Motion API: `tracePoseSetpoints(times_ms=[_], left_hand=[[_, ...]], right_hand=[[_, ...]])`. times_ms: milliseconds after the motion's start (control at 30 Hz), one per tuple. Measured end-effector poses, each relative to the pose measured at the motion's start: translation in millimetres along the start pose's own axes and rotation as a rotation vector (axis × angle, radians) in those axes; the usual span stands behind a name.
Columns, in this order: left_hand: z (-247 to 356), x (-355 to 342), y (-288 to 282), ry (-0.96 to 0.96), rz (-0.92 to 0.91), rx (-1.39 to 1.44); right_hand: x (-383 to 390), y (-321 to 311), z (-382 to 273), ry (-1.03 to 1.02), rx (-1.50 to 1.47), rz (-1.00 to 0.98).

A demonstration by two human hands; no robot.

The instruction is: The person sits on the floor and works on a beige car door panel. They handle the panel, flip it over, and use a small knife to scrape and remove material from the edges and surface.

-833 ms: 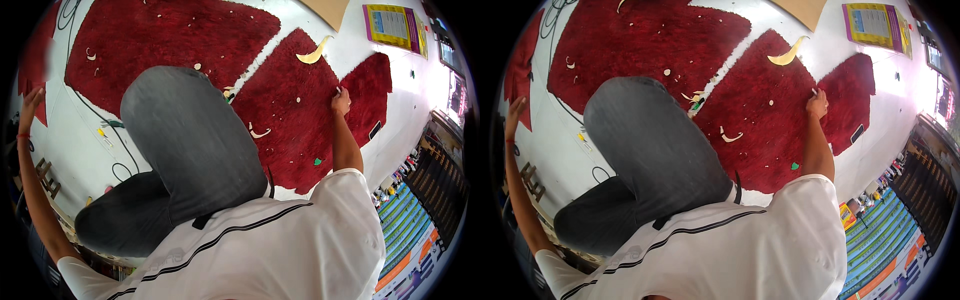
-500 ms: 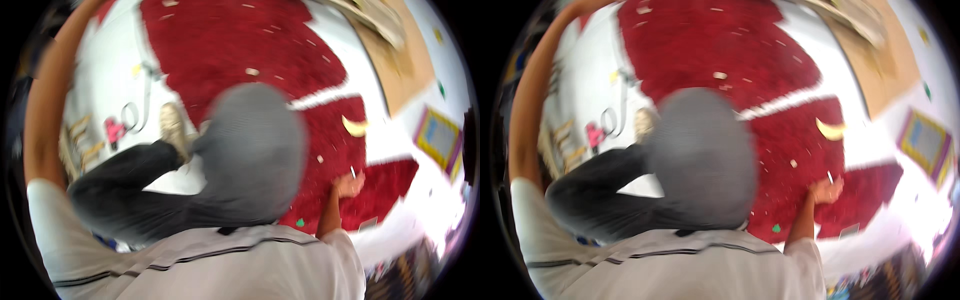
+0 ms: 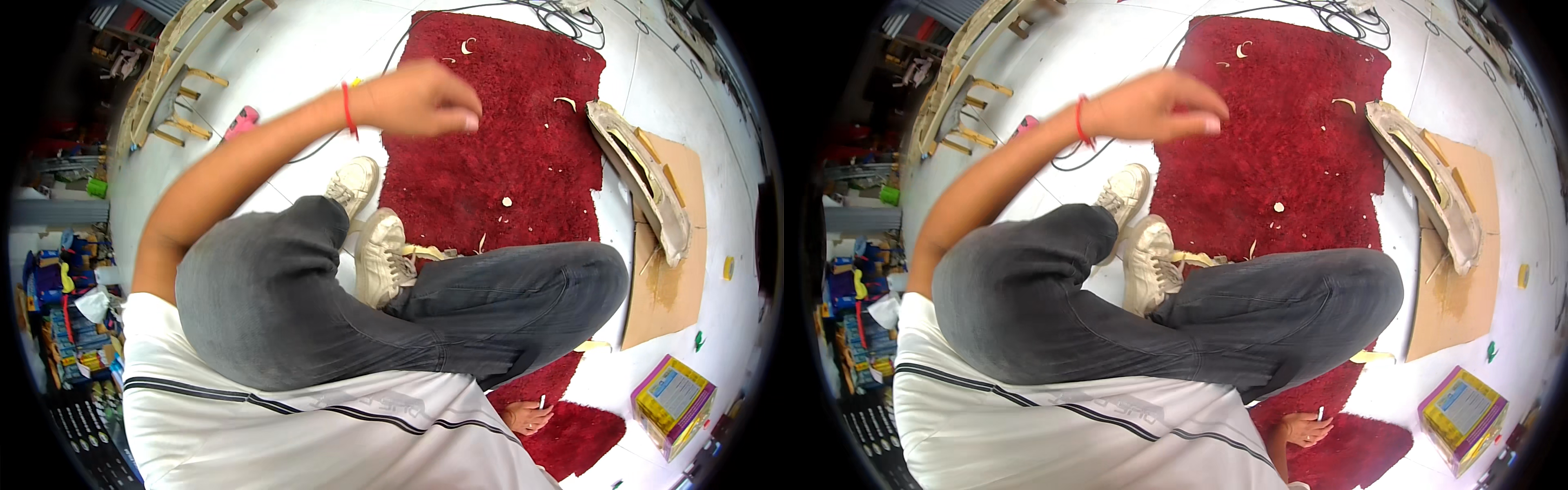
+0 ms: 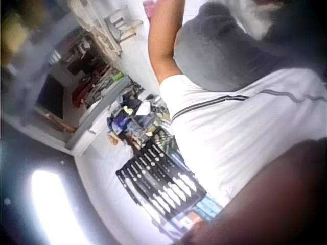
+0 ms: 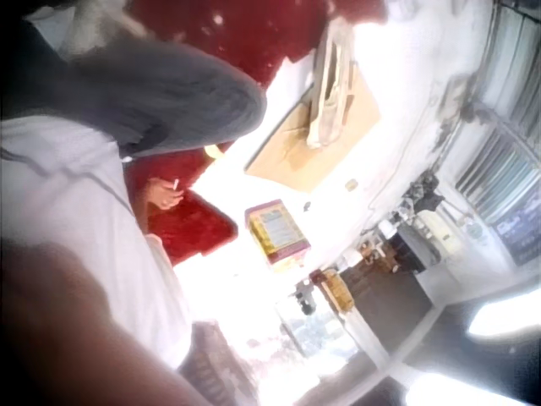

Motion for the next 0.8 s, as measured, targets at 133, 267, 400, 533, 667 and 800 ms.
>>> tracePoseSetpoints(times_ms=[133, 267, 400, 533, 667, 800], left_hand=[[-37, 42, 112, -0.324, -0.575, 0.59], [-53, 72, 128, -0.534, -0.637, 0.437], [-33, 69, 117, -0.569, -0.677, 0.588], [-33, 81, 73, -0.707, -0.408, 0.464], [34, 59, 66, -0.549, -0.496, 0.423], [76, -1, 9, -0.382, -0.409, 0.175]], right_hand=[[1, 0, -3, 0.004, -0.036, -0.007], [3, -2, -2, -0.005, -0.02, -0.027], [2, -3, -7, -0.035, 0.057, -0.045], [4, -6, -8, -0.046, -0.101, -0.11], [2, -4, 0, -0.04, -0.059, -0.113], [3, -5, 2, -0.036, -0.049, -0.035]])
Point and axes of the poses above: each hand's wrist, its own x-axis away from the middle knuckle, its own y-axis out of the palm, z = x × y, the point moved 10 cm from there along -x, towards the middle knuckle, and after that the axes turned 10 degrees about -y, right-handed, at the moved point
